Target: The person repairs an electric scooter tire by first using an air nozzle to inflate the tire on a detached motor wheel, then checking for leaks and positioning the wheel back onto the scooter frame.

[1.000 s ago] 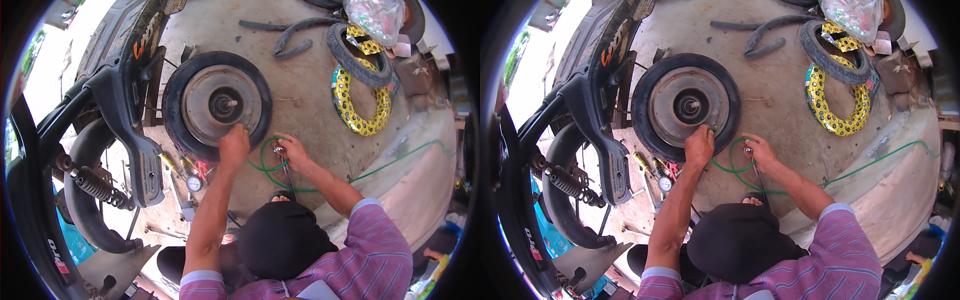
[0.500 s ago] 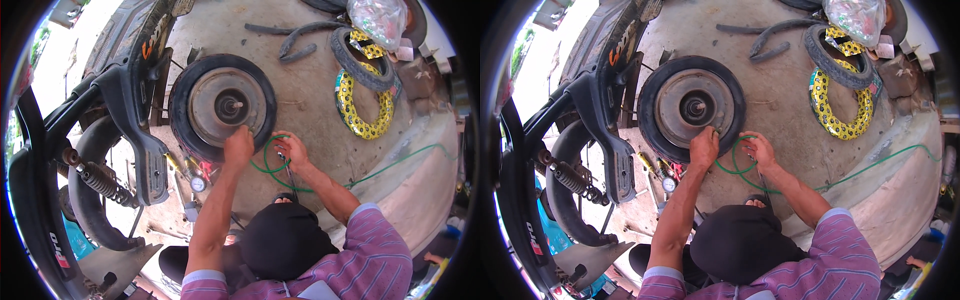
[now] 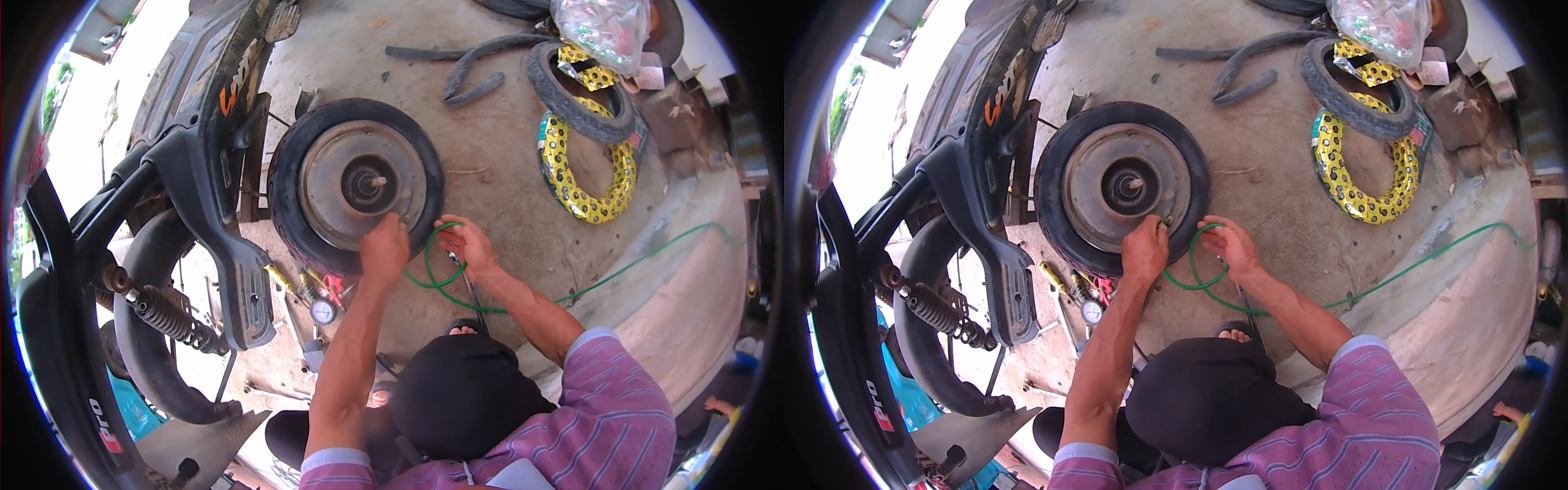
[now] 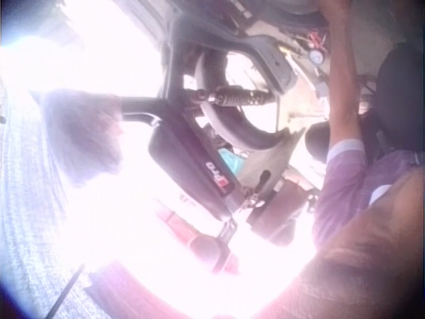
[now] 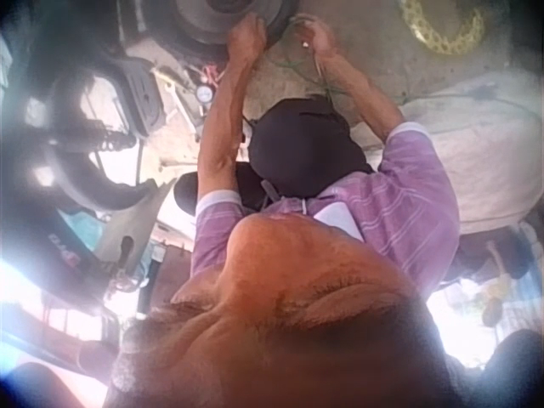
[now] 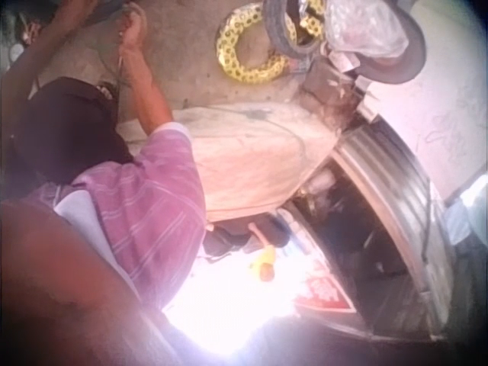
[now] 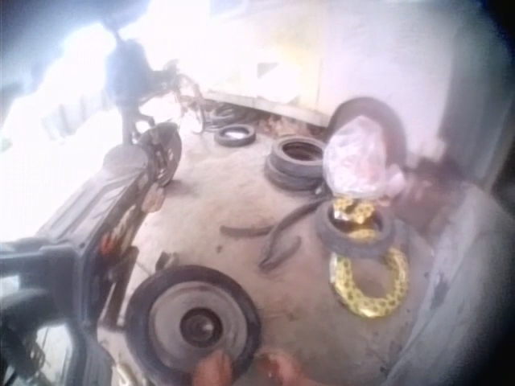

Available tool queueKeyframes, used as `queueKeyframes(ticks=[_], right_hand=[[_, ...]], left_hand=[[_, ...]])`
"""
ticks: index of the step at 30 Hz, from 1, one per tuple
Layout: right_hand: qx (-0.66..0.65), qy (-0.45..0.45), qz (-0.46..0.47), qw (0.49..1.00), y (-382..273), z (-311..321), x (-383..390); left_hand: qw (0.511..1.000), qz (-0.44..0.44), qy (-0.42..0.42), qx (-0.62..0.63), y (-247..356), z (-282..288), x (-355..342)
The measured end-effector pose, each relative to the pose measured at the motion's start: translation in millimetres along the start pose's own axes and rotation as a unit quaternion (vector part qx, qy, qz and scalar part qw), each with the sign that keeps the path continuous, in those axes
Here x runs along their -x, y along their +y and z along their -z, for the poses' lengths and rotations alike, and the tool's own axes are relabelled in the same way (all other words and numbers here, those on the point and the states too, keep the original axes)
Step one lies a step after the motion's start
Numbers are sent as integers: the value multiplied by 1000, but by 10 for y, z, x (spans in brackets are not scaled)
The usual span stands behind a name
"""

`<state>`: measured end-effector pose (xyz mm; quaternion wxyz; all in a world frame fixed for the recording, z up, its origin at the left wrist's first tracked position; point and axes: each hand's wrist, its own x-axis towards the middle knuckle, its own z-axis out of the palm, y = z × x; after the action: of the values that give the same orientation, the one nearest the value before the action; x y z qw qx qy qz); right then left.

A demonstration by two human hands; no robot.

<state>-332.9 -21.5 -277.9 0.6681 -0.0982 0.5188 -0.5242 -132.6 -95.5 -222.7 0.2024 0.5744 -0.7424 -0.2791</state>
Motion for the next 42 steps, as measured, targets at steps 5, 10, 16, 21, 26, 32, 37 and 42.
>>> queueKeyframes(ticks=[5,10,16,21,26,32,37,42], right_hand=[[-9,-2,-4,1000,13,68,-46],[-13,-4,-4,1000,5,89,-91],[-21,5,-15,1000,214,-49,-197],[-35,13,-13,999,110,34,-168],[5,82,2,997,160,-33,-237],[51,63,-22,996,108,-131,-160],[86,41,-5,995,132,-146,-146],[82,36,4,996,114,-156,-115]], left_hand=[[1000,21,-9,8,49,-19,-18],[1000,14,-5,7,26,-64,-36],[1000,2,2,2,-257,-61,45],[1000,23,-16,7,-61,-83,-3],[999,28,-23,4,-90,-40,19],[1000,25,-15,8,-47,-36,32],[999,20,-25,4,-11,-21,15],[999,14,-27,-12,30,16,18]])
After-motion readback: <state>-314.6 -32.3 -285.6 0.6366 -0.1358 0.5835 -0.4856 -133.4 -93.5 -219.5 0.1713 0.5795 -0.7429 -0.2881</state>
